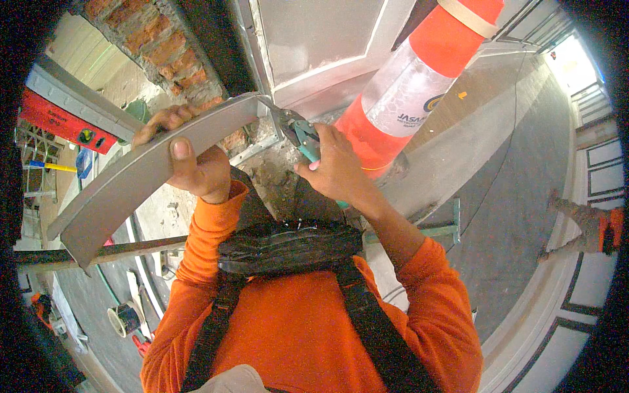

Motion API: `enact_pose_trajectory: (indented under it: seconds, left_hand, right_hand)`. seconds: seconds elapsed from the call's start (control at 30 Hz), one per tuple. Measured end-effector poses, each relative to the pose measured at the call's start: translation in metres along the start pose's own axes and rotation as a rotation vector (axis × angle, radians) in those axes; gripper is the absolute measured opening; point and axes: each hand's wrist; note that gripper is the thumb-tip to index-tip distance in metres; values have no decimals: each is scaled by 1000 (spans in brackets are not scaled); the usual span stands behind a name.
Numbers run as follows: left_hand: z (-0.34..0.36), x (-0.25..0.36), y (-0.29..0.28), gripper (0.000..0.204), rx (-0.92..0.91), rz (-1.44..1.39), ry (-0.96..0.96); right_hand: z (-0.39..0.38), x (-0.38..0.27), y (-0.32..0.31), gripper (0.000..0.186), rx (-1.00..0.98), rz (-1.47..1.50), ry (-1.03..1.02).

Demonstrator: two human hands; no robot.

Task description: The person cuts a white metal trim piece using tin snips, fits it into a wall corner, and then uses an angle grinder to smooth the edges. The task involves precise cutting and fitting of the trim to the wall structure.

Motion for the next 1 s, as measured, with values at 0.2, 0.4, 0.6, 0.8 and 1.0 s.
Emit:
enact_pose_trajectory:
  seconds: [0.2,0.4,0.6,0.8,1.0]
  left_hand:
    - [1,0,-1,51,24,-24,-6]
    - [-3,6,-1,48,-37,42,54]
    - [-7,0,-6,45,-57,237,125]
    - [-5,-15,-24,46,-160,288,138]
    - [-3,-14,-24,47,34,195,-171]
  right_hand:
    - [1,8,3,71,-127,183,55]
    - [-4,-4,-1,63,-226,324,135]
    - [-2,2,9,59,-29,201,-15]
    - [6,-1,9,47,-149,143,149]
    - [1,12,19,41,-78,161,49]
Point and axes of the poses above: each hand's wrist, its own z-axis towards the middle knuckle, its own y-axis out of the palm, x = y × z, and after that the axes turned 11 degrees about y, right-handed
